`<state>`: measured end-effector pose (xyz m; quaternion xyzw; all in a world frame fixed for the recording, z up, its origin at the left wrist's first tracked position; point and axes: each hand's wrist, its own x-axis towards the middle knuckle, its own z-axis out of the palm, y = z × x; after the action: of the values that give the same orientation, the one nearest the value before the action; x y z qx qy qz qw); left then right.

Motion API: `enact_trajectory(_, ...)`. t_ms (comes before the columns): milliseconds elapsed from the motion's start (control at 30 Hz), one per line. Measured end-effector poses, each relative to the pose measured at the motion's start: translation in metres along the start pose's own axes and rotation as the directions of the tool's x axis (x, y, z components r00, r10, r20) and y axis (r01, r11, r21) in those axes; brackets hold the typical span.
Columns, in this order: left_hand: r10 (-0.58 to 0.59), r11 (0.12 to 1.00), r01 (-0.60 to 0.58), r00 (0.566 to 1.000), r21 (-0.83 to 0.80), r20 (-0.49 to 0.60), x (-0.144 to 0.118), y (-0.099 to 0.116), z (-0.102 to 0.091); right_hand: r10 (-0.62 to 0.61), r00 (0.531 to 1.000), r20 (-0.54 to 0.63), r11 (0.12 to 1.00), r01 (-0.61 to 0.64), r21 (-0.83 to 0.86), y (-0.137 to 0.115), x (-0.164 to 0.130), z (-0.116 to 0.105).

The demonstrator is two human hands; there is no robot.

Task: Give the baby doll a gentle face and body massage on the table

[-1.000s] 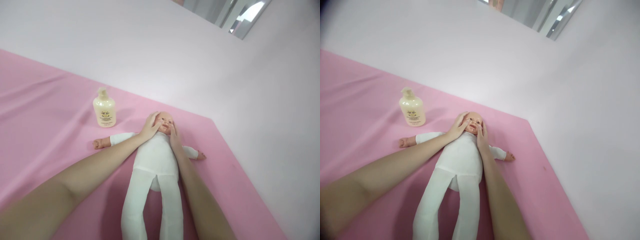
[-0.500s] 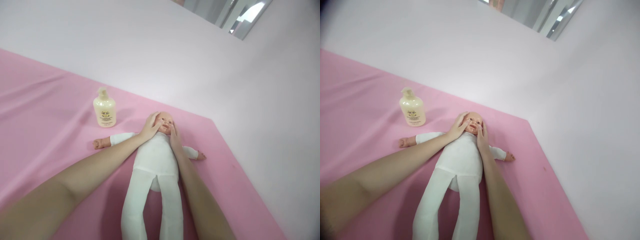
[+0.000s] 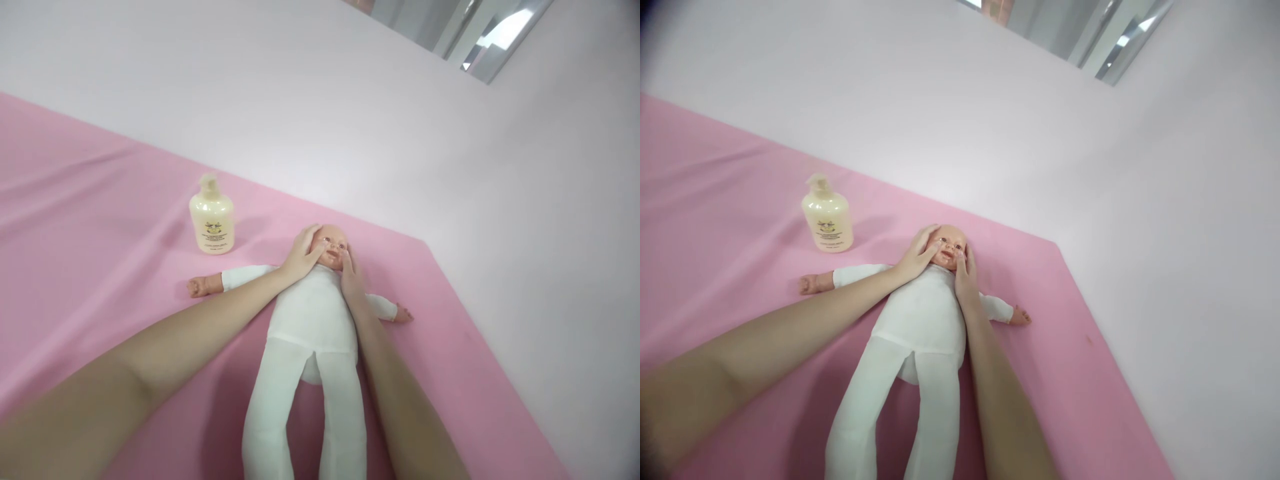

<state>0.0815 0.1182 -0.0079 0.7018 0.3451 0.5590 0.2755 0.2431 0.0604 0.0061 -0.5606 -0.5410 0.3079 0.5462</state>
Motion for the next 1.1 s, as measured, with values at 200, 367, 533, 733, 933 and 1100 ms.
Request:
enact_trajectory(200, 0.015, 1.0, -0.015, 1.0, -0.002, 0.007, -0.0002, -0.0014, 0.0006, 0.011, 1.0, -0.01, 1.0, -0.011, 0.014, -0.0014, -0.0013, 0.0001)
enact_trajectory(367, 0.018, 1.0, -0.018, 1.0, -0.006, 0.0, 0.0001, -0.0033, 0.0015, 0.001, 1.0, 0.004, 1.0, -0.001, 0.029, -0.0016, -0.0007, 0.0008)
enact_trajectory(533, 0.014, 1.0, -0.014, 1.0, 0.004, 0.004, 0.0004, -0.0012, -0.0001, 0.004, 1.0, -0.011, 1.0, -0.004, 0.007, -0.0046, -0.002, 0.0005)
enact_trajectory(733, 0.018, 1.0, -0.018, 1.0, 0.008, -0.006, -0.0002, 0.0006, -0.0019, -0.022, 1.0, 0.008, 1.0, 0.022, 0.019, -0.002, -0.0012, 0.0024)
enact_trajectory(933, 0.021, 0.999, -0.021, 1.0, 0.025, -0.009, -0.0001, -0.0021, -0.0024, -0.029, 1.0, -0.007, 0.999, 0.029, 0.034, 0.0041, 0.0022, 0.0043)
enact_trajectory(1100, 0.033, 0.999, -0.033, 0.999, 0.027, -0.008, 0.0005, -0.0055, -0.0019, 0.003, 1.0, -0.01, 0.999, -0.002, 0.048, 0.0043, 0.0015, 0.0044)
